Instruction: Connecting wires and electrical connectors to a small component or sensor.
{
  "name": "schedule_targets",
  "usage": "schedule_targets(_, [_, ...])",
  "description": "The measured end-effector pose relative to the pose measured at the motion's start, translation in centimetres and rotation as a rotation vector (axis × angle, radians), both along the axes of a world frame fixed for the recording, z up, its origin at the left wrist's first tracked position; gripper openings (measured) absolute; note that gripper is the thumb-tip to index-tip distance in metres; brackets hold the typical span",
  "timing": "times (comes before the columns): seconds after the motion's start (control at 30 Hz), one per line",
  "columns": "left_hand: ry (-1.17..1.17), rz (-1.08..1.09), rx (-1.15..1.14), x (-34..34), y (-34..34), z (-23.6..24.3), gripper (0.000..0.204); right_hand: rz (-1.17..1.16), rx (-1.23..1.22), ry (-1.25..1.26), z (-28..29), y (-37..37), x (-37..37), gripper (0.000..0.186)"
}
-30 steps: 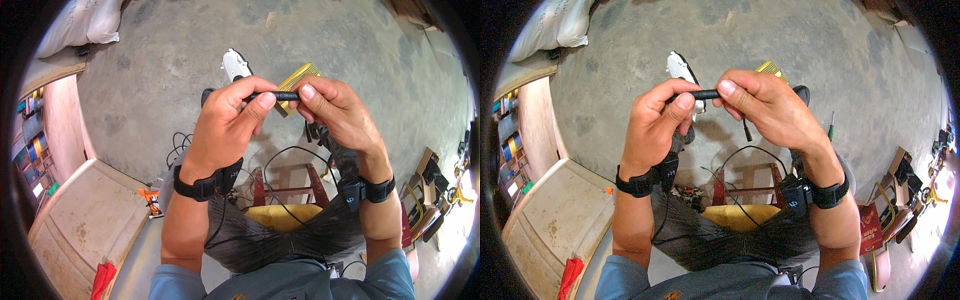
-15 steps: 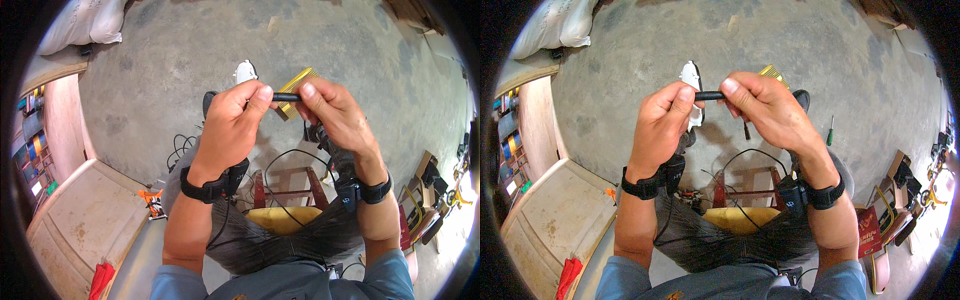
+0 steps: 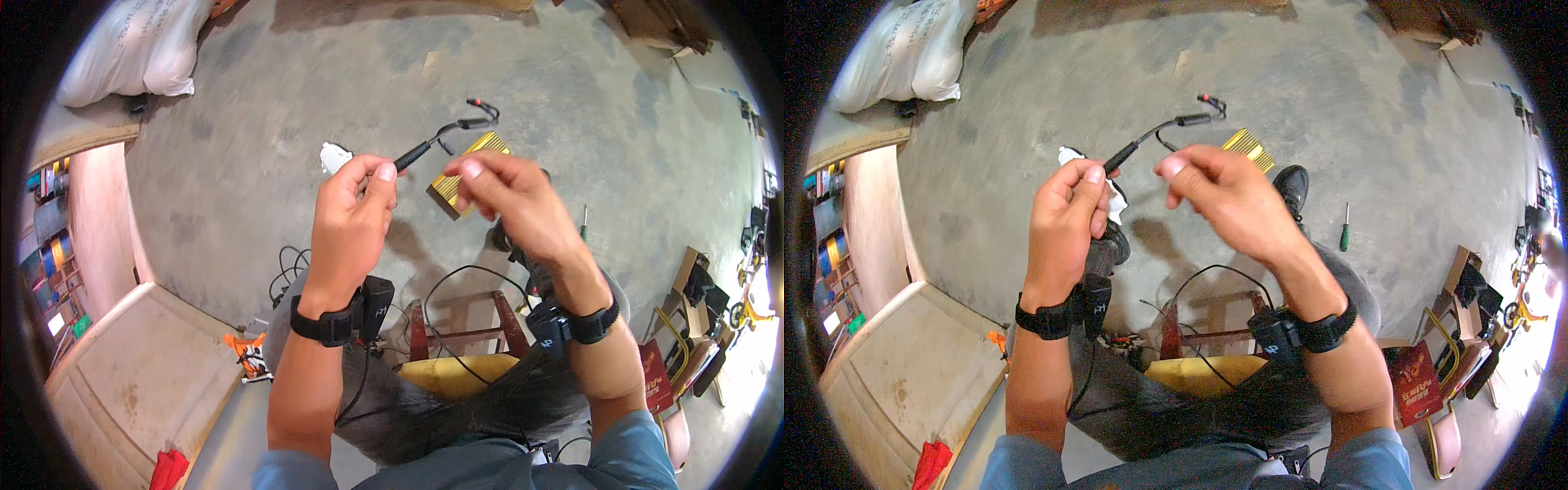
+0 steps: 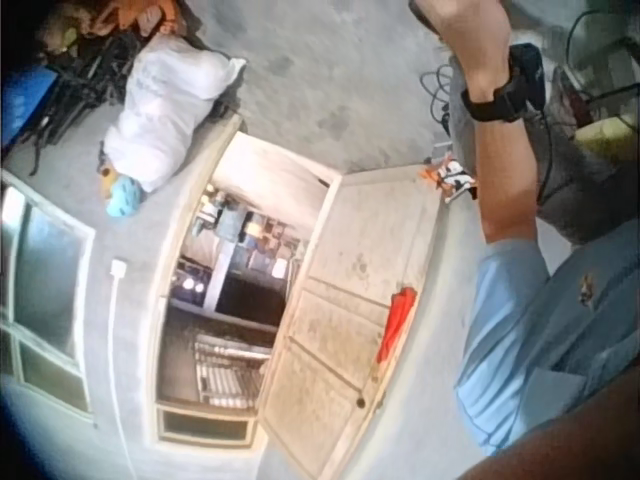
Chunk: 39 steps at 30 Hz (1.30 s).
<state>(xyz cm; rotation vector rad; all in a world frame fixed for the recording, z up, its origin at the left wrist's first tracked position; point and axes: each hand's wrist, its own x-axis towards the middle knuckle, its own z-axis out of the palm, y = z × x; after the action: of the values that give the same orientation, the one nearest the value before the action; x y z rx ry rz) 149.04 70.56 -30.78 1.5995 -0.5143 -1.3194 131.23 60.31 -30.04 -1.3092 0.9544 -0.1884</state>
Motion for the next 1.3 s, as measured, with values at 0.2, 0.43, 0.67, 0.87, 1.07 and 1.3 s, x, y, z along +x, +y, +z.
schedule_targets(0.2, [-0.054, -0.211, 0.055, -1.2, -0.1, 0.5, 0.019, -0.312, 0.319, -0.183, -1.5, 0.3, 0.7, 0.033])
schedule_targets(0.43, [-0.14, -0.416, 0.066, -1.9, -0.2, 0.0, 0.02, -0.443, 0.336, -0.255, -0.8, 0.0, 0.4, 0.031])
schedule_targets(0.67, [-0.274, -0.38, 0.075, -1.3, -0.7, 0.2, 0.023, -0.311, 0.238, -0.346, -0.9, 0.3, 0.2, 0.033])
schedule_targets(0.87, [-0.148, -0.057, -0.176, -0.1, -1.4, 0.7, 0.033, -0.022, 0.095, -0.277, -0.9, 0.8, -0.1, 0.032])
schedule_targets(1.07, [0.27, -0.02, -0.339, 0.0, -1.5, 0.1, 0.045, 0.175, -0.086, -0.087, -0.3, 1.2, 0.2, 0.031])
schedule_targets(1.3, [0.155, 0.036, -0.346, 0.2, -1.5, 0.4, 0.039, 0.238, -0.022, -0.017, 0.4, 1.3, 0.5, 0.032])
